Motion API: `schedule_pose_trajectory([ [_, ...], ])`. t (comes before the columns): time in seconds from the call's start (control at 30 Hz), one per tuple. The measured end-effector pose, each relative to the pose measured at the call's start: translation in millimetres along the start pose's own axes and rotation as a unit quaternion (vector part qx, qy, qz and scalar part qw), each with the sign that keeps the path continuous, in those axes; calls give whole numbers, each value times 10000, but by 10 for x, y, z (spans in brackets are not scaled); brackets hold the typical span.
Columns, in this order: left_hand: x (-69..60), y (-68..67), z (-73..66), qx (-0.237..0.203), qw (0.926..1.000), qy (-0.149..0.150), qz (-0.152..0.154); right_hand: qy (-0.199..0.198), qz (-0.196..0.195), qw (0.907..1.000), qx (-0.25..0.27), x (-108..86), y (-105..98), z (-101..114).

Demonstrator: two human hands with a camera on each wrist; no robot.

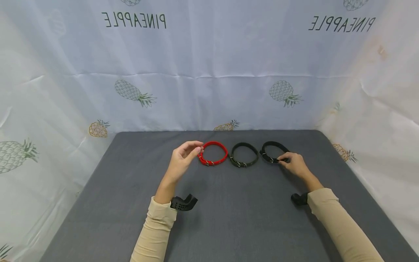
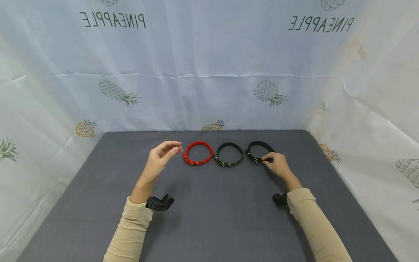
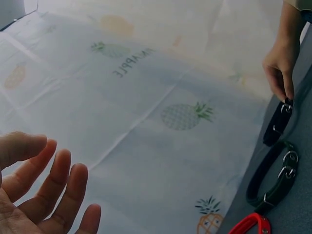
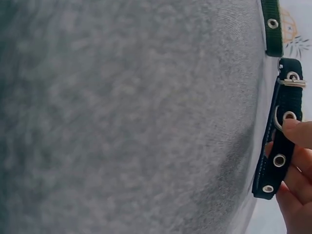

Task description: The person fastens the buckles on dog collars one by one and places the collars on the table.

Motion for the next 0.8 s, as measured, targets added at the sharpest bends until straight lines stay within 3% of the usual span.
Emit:
schedule_pose_trajectory([
  [0.23, -2, 8, -5, -8, 10000, -2, 3, -100, 234, 9996, -90, -3, 55, 41],
  [0.5, 14, -1, -1, -60, 10000, -22, -31, -330, 182, 9992, -133, 7, 47, 125],
  [0.8, 12, -42, 57, -8, 10000, -63, -41, -241, 276, 9993, 6, 41, 87, 122],
])
Point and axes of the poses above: each hand's wrist, its own x-axis towards the middle knuckle, its own y-axis out of the palm, z = x × y, the point moved 9 cm from there along x, towards the middle knuckle, and after that the axes turned 12 degrees about z, right-handed, at the moved point
